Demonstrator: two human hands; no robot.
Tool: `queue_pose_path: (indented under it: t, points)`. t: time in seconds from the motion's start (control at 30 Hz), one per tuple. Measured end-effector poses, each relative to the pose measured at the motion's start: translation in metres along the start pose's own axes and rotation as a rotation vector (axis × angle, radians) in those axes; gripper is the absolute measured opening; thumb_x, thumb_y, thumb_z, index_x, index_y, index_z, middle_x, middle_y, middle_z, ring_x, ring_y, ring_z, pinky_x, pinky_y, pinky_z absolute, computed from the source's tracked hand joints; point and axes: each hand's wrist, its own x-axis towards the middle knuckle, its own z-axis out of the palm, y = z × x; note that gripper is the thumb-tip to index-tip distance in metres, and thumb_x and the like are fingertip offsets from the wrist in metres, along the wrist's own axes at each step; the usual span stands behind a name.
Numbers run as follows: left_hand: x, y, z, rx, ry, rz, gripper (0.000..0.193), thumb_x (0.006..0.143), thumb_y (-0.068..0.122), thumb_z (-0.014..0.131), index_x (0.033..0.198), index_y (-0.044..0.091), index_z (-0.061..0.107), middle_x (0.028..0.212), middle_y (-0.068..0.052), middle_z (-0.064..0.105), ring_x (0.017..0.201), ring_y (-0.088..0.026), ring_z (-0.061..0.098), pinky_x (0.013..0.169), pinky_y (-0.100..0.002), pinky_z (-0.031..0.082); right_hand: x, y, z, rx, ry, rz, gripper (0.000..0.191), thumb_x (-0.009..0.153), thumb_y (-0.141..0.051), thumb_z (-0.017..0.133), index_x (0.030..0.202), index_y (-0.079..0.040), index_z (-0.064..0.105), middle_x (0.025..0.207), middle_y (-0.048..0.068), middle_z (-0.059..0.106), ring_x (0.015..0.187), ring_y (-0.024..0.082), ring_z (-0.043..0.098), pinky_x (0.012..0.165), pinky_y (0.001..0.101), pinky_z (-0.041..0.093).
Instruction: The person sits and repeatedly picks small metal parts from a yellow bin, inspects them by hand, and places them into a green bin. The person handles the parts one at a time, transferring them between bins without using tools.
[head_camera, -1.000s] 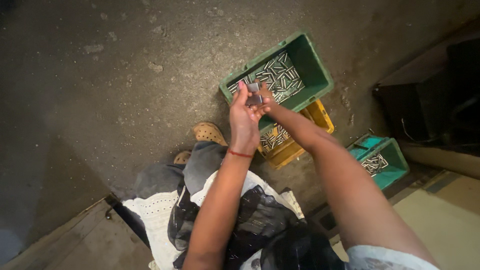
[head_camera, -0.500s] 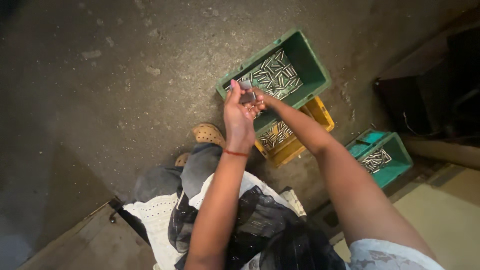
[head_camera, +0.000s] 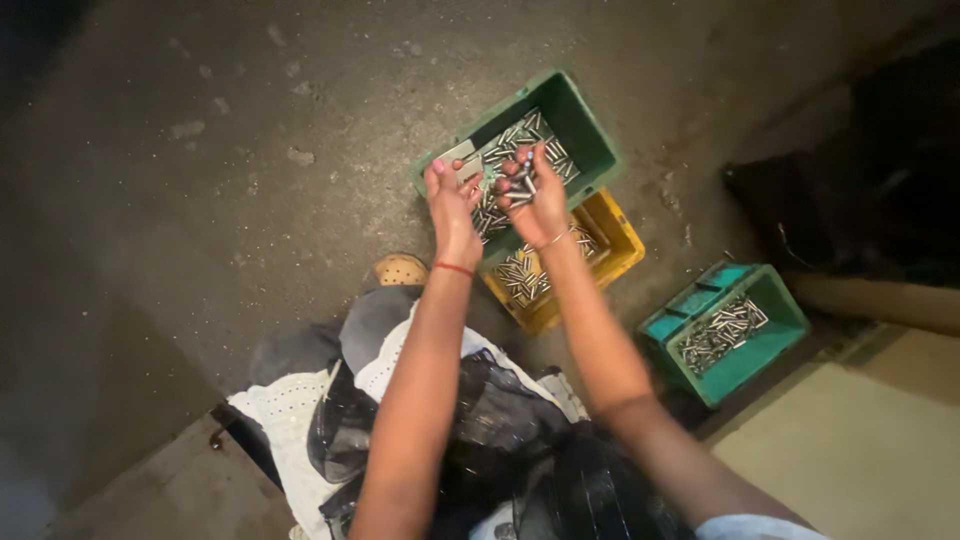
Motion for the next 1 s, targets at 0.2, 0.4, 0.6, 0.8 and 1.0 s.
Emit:
queue_pose_path:
  t: [0.2, 0.4, 0.6, 0.8, 1.0]
  points:
    - [-0.004, -0.012, 0.003, -0.462, -0.535, -0.404, 0.051, 0.104, 0.057, 0.045, 0.099, 0.008, 0.057, 0.095, -0.015, 0.066, 0.105, -0.044, 0.064, 0.095, -0.064, 0.050, -0.046, 0.049, 0.028, -1.017, 0.061, -0.853, 0.041, 0.113, -0.043, 0.049, 0.099, -0.006, 0.059, 0.095, 0.007, 0.061, 0.088, 0.022, 0.060, 0.086, 0.0320, 0.049]
    - [-0.034, 0.017, 0.017, -0.433, -0.730, -0.517, 0.069, 0.101, 0.061, 0.042, 0.123, -0.003, 0.057, 0.103, -0.021, 0.063, 0.134, -0.039, 0.054, 0.118, -0.058, 0.039, -0.059, 0.044, 0.023, -1.278, 0.079, -1.027, 0.040, 0.105, -0.043, 0.058, 0.093, -0.006, 0.065, 0.093, 0.008, 0.068, 0.094, 0.026, 0.064, 0.095, 0.0395, 0.044]
    - [-0.027, 0.010, 0.017, -0.519, -0.841, -0.659, 0.064, 0.101, 0.061, 0.042, 0.117, 0.000, 0.057, 0.122, -0.025, 0.065, 0.121, -0.038, 0.056, 0.111, -0.049, 0.040, -0.058, 0.041, 0.027, -1.509, 0.083, -1.221, 0.044, 0.100, -0.051, 0.059, 0.094, -0.009, 0.073, 0.104, 0.004, 0.071, 0.109, 0.026, 0.059, 0.105, 0.0427, 0.038]
    - [-0.014, -0.004, 0.008, -0.303, -0.718, -0.390, 0.042, 0.103, 0.031, 0.043, 0.125, 0.001, 0.063, 0.127, -0.014, 0.064, 0.120, -0.025, 0.061, 0.108, -0.040, 0.047, -0.046, 0.026, 0.035, -1.720, 0.343, -1.296, 0.022, 0.096, -0.030, 0.063, 0.088, -0.011, 0.070, 0.105, 0.002, 0.069, 0.115, 0.026, 0.058, 0.106, 0.0448, 0.030]
    - [-0.032, 0.001, 0.015, -0.417, -0.330, -0.579, 0.044, 0.092, 0.030, 0.036, 0.114, 0.006, 0.065, 0.111, -0.011, 0.072, 0.101, -0.024, 0.071, 0.087, -0.036, 0.059, -0.057, 0.010, 0.061, -1.741, 0.313, -1.343, 0.013, 0.088, -0.022, 0.071, 0.092, -0.010, 0.072, 0.098, 0.003, 0.067, 0.102, 0.025, 0.060, 0.092, 0.0420, 0.040]
